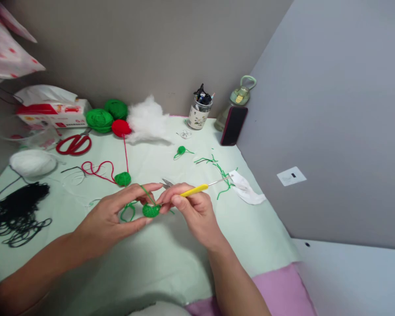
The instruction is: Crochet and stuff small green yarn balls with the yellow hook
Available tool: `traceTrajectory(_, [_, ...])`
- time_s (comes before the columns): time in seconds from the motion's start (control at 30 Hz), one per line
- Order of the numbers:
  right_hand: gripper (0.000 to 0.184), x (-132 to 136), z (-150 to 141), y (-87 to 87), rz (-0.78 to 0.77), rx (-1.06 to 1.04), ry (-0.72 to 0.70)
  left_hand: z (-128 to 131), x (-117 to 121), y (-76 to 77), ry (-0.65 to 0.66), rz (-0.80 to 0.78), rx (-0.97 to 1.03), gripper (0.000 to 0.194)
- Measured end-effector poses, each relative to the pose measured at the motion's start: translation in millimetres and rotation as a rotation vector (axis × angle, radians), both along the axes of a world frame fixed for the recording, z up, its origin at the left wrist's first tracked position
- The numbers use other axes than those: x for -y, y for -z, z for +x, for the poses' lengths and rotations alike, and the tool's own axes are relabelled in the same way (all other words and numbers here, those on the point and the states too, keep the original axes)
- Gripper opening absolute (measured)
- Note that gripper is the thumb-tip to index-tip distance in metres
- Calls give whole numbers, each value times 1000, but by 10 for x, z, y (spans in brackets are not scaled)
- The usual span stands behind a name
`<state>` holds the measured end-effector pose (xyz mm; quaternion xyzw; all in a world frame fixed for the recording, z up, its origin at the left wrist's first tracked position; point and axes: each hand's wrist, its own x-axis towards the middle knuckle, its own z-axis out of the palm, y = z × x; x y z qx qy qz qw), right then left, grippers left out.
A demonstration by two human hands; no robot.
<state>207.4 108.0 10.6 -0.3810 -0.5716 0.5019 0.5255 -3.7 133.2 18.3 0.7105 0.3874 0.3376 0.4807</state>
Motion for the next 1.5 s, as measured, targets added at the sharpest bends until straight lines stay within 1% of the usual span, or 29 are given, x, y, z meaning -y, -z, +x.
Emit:
traceTrajectory(0.1, [23,19,23,-60,70,146,-34,1,1,42,46,83,-44,48])
traceTrajectory(0.17, [20,40,15,-72,155,261,-40,11,10,72,45,117,-65,50])
traceTrajectory(0.27, [16,76,-23,-52,348,420,-1,37,33,90,-13,107,-99,54])
traceTrajectory(0.33, [17,89,-35,-46,425,452,26,49,47,81,-54,98,-112,54])
traceTrajectory(0.4, [16,84,-16,-65,391,406,17,51,54,68,-48,135,-108,51])
traceTrajectory(0.5, [20,57,43,-111,255,330,-59,48,51,70,68,244,-106,36])
traceTrajectory(0.57, [19,48,58,-108,259,370,-79,55,48,90,107,265,-117,33])
traceTrajectory(0.6, [16,51,49,-90,300,413,-68,61,48,101,92,257,-121,35])
traceTrajectory(0.7, [15,82,-30,3,493,534,31,85,58,122,-29,199,-136,49])
traceTrajectory(0.77, [17,99,-84,54,593,554,94,93,69,120,-84,183,-150,49])
traceTrajectory(0.8, [17,101,-98,65,604,534,109,92,75,117,-96,184,-153,48])
traceTrajectory(0.83, [16,97,-100,65,580,490,115,89,79,113,-101,195,-149,48])
traceTrajectory(0.87, [17,86,-88,55,520,429,110,84,83,111,-99,216,-137,49])
traceTrajectory(0.93, [19,53,-37,21,348,293,60,71,89,111,-60,272,-112,49])
traceTrajectory(1.0, [21,20,22,-6,205,203,-27,62,93,119,18,315,-103,41])
traceTrajectory(1.03, [21,9,40,-8,174,195,-57,62,95,124,51,318,-105,35])
traceTrajectory(1.07, [20,5,47,0,183,209,-65,65,96,128,59,300,-109,32])
traceTrajectory(1.1, [19,9,40,18,231,244,-46,72,98,131,40,263,-109,32])
traceTrajectory(1.13, [18,20,21,44,307,295,-4,82,99,132,0,213,-105,36])
traceTrajectory(1.23, [18,87,-69,144,610,467,146,122,112,114,-144,37,-56,55])
traceTrajectory(1.33, [29,151,-130,218,798,609,269,156,143,81,-196,-105,38,56])
traceTrajectory(1.4, [33,164,-137,232,845,636,305,164,170,69,-222,-142,96,53])
traceTrajectory(1.43, [33,161,-135,228,843,607,303,163,180,68,-237,-141,116,51])
traceTrajectory(1.5, [29,141,-127,201,764,479,282,154,191,74,-262,-114,134,48])
